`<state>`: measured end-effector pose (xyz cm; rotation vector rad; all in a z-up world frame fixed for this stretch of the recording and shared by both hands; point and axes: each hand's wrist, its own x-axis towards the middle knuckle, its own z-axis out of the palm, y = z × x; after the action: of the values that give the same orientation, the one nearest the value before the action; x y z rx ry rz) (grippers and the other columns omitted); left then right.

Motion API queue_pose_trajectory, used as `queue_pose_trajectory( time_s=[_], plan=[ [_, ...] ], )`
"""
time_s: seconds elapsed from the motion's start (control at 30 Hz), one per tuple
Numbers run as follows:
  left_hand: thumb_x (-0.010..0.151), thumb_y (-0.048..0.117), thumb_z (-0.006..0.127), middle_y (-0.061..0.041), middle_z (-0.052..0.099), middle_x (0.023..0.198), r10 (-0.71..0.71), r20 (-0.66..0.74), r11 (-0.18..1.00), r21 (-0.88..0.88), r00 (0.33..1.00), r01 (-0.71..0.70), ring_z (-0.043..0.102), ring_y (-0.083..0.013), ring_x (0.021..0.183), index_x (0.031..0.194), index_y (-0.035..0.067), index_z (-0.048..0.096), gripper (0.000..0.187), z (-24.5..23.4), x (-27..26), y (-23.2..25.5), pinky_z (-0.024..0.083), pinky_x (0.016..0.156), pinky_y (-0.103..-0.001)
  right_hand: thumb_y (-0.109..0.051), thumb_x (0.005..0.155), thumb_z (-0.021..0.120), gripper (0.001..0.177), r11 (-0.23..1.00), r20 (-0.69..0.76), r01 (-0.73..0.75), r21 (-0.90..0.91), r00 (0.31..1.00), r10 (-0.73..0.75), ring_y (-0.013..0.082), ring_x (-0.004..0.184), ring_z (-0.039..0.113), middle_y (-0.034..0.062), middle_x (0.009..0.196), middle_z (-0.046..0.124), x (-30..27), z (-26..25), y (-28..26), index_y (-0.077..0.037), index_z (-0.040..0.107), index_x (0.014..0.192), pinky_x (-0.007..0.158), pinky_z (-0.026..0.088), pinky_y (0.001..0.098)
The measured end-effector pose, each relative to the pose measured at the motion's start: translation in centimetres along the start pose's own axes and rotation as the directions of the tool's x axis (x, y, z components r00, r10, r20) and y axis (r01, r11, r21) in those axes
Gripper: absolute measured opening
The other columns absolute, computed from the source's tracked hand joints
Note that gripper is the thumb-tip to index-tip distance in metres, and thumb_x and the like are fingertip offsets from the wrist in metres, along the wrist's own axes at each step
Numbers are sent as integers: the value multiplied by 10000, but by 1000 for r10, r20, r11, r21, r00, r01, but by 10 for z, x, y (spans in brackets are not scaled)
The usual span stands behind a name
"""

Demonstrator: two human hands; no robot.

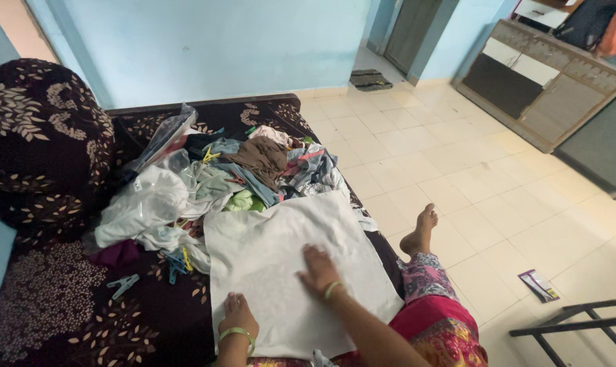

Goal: The person folds a variety of garments including a white top, a small white cloth, a patterned top, and a grey and pink piece of fabric by hand on a bed.

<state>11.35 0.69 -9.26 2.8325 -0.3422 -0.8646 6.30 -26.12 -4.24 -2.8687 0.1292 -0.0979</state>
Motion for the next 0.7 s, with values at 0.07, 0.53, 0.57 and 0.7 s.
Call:
queue_pose_trajectory(
  time_s=[0.07, 0.53, 0.57, 0.7],
  plan=[
    [945, 119, 442, -77, -6, 1738, 7, -21, 1000, 2, 1000, -7, 54, -233, 1599, 1631, 122, 119, 758, -2, -2, 0, 405, 1182, -371, -497, 995, 509, 805, 976, 39, -115, -184, 991, 124, 326, 1555, 154, 169, 1663, 227, 2, -9, 42, -6, 227, 1567, 1274, 108, 436],
    [997, 193, 397, -82, -24, 1746, -22, 61, 1000, 13, 998, 21, 44, -272, 1603, 1642, 147, 115, 705, -10, -2, 7, 369, 1202, -455, -526, 961, 427, 785, 880, -396, -85, -466, 910, -122, 372, 1505, 150, 192, 1628, 203, -37, -9, 18, -56, 249, 1564, 1175, 118, 574],
    [1007, 192, 400, -67, -46, 1750, -52, 97, 999, 16, 994, 50, 34, -263, 1606, 1647, 160, 105, 706, -10, 0, 8, 376, 1196, -476, -483, 1028, 435, 773, 963, -67, 11, -271, 997, -30, 403, 1537, 117, 236, 1663, 162, -50, -2, -13, 4, 218, 1587, 1222, 90, 563],
    [1022, 279, 436, -69, 57, 1745, -9, 4, 999, 34, 1000, 9, 104, -260, 1614, 1626, 151, 203, 660, 2, 9, -1, 458, 1151, -443, -461, 1012, 488, 833, 970, 335, 243, 16, 913, -234, 389, 1590, 188, 269, 1700, 206, -64, -7, -106, 63, 235, 1608, 1304, 137, 483]
  ],
)
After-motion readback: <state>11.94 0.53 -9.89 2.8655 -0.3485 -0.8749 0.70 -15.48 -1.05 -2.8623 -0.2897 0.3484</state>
